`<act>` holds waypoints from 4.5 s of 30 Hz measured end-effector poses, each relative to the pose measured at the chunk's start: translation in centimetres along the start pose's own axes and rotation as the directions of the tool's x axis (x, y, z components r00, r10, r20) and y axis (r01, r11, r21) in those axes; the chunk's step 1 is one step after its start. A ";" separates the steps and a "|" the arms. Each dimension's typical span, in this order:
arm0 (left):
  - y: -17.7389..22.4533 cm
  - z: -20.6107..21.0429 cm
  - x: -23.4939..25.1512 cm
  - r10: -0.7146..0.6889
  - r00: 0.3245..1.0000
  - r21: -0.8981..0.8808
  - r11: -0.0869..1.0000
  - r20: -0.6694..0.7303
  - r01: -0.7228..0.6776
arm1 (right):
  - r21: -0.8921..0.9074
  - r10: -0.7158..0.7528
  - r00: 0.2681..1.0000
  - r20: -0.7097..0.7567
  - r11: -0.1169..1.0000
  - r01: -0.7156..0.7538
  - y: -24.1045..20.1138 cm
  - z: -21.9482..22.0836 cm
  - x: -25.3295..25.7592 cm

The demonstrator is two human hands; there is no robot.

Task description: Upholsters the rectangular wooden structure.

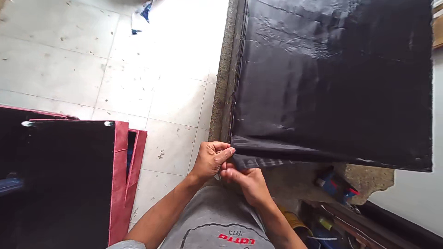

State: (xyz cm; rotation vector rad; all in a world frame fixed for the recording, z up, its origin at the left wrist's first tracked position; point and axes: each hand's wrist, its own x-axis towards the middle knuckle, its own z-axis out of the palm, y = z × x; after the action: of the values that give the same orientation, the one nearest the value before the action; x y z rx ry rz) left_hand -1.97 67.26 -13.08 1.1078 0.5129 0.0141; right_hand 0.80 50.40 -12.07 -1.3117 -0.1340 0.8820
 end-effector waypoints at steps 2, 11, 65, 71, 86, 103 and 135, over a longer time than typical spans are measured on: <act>-0.6 -0.4 0.2 0.077 0.997 0.002 0.997 0.027 -0.077 | -0.416 -0.207 0.965 0.159 0.872 0.256 -1.6 -1.0 -1.4; -2.0 -0.8 1.8 0.260 0.962 -0.047 0.965 0.086 -0.257 | -0.907 -0.605 0.677 0.419 -0.247 0.341 -5.0 -4.0 4.8; 1.8 -1.3 3.5 0.563 0.445 0.644 -0.215 0.696 -0.734 | -0.979 -0.596 0.790 0.148 -0.199 0.034 0.9 -1.9 2.0; 3.2 -1.6 2.9 0.388 0.411 0.554 -0.413 0.825 -0.723 | -0.988 -0.642 0.766 -0.042 -0.087 -0.127 0.5 -4.8 0.0; 3.0 -2.6 1.7 0.274 0.455 0.531 -0.453 0.847 -0.716 | -0.660 -0.063 0.658 -0.751 0.009 -0.752 9.2 -42.5 -15.5; 1.9 -2.1 1.2 0.357 0.504 0.615 -0.380 0.786 -0.691 | -0.514 -0.201 0.648 -0.735 0.788 -0.338 -6.5 -31.2 -20.2; 0.4 -4.1 2.2 0.457 0.417 0.581 -0.314 0.786 -0.751 | -0.671 -0.177 0.835 -0.521 0.690 -0.272 -14.3 -23.9 -13.7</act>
State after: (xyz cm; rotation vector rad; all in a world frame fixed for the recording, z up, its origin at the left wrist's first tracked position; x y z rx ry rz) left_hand -1.52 71.50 -14.95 2.6380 -0.6508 0.6369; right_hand 11.61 23.35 -1.44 -2.3033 0.0210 0.4407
